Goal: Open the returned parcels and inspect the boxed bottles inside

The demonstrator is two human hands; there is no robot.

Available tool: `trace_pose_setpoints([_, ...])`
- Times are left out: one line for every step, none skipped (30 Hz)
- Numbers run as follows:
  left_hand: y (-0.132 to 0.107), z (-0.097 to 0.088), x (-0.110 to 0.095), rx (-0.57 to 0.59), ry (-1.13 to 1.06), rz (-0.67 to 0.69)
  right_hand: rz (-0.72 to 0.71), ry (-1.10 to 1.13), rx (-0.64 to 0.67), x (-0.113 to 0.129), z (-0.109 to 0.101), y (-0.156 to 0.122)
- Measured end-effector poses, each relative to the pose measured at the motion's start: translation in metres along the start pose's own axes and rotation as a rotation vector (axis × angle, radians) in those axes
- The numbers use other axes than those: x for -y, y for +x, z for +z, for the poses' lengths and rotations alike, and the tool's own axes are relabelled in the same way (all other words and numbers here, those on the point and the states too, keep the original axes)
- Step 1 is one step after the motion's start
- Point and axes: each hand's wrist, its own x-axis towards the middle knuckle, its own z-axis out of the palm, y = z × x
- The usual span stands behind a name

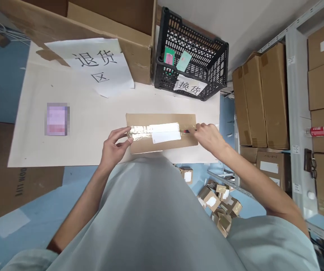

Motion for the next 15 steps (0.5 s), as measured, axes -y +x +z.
trace_pose_setpoints([0.000,0.000,-0.001,0.001,-0.003,-0.004,0.040,0.002,0.006,-0.013,0.009,-0.005])
trace_pose_setpoints([0.000,0.000,-0.002,0.003,-0.008,-0.007,0.073,0.006,0.012,-0.024,0.018,-0.010])
trace_pose_setpoints([0.000,0.000,-0.002,0.005,-0.012,-0.008,0.102,0.017,0.012,-0.035,0.028,-0.013])
trace_pose_setpoints([0.000,0.000,-0.002,0.005,-0.014,-0.007,0.126,0.032,0.007,-0.043,0.037,-0.016])
trace_pose_setpoints([0.001,0.000,-0.002,0.005,-0.011,-0.004,0.143,0.049,-0.005,-0.051,0.047,-0.017])
trace_pose_setpoints([0.001,0.001,-0.002,0.003,-0.006,0.000,0.155,0.067,-0.024,-0.056,0.056,-0.016])
trace_pose_setpoints([0.002,0.001,-0.001,0.000,0.001,0.004,0.163,0.088,-0.046,-0.060,0.065,-0.015])
trace_pose_setpoints([0.003,0.001,-0.001,-0.002,0.008,0.007,0.168,0.110,-0.072,-0.064,0.075,-0.012])
trace_pose_setpoints([0.005,0.001,-0.001,-0.005,0.014,0.009,0.173,0.137,-0.099,-0.066,0.085,-0.009])
trace_pose_setpoints([0.006,0.001,-0.001,-0.005,0.019,0.009,0.176,0.175,-0.129,-0.068,0.095,-0.006])
trace_pose_setpoints([0.008,0.001,-0.001,-0.004,0.022,0.008,0.175,0.225,-0.161,-0.070,0.106,-0.002])
trace_pose_setpoints([0.010,0.001,-0.001,-0.002,0.023,0.005,0.172,0.287,-0.195,-0.071,0.117,0.002])
trace_pose_setpoints([0.012,0.001,-0.001,0.000,0.022,0.002,0.162,0.359,-0.230,-0.072,0.129,0.005])
trace_pose_setpoints([0.013,0.001,-0.002,0.003,0.023,0.000,0.145,0.439,-0.266,-0.072,0.141,0.009])
trace_pose_setpoints([0.014,0.001,-0.002,0.006,0.025,-0.001,0.125,0.521,-0.308,-0.071,0.153,0.013])
